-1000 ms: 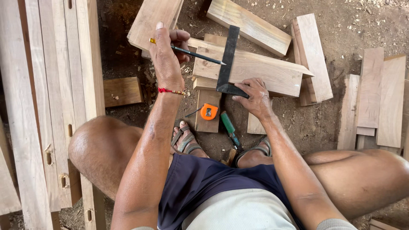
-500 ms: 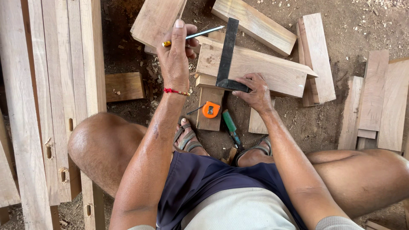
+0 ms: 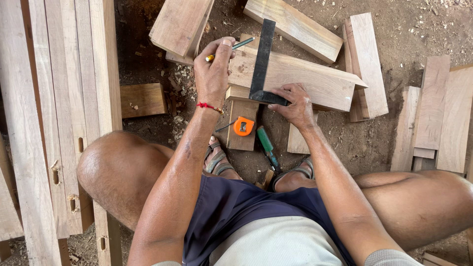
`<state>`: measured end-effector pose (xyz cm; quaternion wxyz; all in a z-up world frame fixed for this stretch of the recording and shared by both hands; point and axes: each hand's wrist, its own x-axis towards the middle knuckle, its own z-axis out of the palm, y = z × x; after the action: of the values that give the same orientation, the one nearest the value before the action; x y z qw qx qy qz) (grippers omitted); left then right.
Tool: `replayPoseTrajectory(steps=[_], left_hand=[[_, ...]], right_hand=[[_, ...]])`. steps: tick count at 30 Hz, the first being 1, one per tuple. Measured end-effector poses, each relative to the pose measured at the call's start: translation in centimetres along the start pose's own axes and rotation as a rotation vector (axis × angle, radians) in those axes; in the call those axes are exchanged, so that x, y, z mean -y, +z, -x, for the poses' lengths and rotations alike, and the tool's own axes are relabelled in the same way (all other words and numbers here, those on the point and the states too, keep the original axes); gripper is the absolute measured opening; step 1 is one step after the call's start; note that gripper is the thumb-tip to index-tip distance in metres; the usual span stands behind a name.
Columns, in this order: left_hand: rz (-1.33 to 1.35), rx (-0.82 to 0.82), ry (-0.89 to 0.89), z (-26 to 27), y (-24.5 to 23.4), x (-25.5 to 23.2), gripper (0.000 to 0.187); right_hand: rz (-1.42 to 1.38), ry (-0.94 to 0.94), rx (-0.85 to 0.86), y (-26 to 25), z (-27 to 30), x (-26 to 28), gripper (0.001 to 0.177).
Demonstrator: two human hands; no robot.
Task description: The person marks several wooden pieces using a try square and a pencil while sitting on the floor, occasionally moving the wood pieces to position them for marking.
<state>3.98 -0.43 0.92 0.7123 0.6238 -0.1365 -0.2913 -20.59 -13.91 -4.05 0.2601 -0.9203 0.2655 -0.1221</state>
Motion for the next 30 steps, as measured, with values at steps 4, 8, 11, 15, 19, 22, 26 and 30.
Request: replayPoseTrajectory(steps=[4,8,11,15,19,22,26,30], left_hand=[[-0.112,-0.007,0.006,-0.3,0.6,1.7,0.029],[-0.239,0.027,0.025,-0.2,1.2,3.2,0.03],[-0.383,0.044,0.173,0.4,1.4,3.4,0.03],[-0.456,0.112,0.242,1.1,1.6,3.8,0.032],[-0.564,0.181,0.309,1.0,1.6,3.7,0.035],[-0.603,0.222,0.289,1.5,1.6,3.8,0.037],[-0.653,0.281,0.322,1.8,1.7,3.7,0.038],[-0.73,0.318,0.33,2.2,1.7,2.8,0.032]], right_hand=[[-0.007,0.027,0.014,-0.2,-0.1,0.4,0.05],[0.004,0.035,0.014,-0.3,-0.2,0.7,0.049],[0.008,0.042,0.018,-0.3,-0.2,0.7,0.049],[0.036,-0.005,-0.002,-0.1,-0.1,0.1,0.048],[0.071,-0.058,-0.035,0.1,-0.3,0.0,0.047],[0.033,-0.039,-0.024,0.0,-0.4,0.4,0.044],[0.006,-0.055,-0.046,-0.4,-0.4,1.0,0.044],[-0.008,-0.042,-0.052,-0.6,-0.5,1.2,0.046]])
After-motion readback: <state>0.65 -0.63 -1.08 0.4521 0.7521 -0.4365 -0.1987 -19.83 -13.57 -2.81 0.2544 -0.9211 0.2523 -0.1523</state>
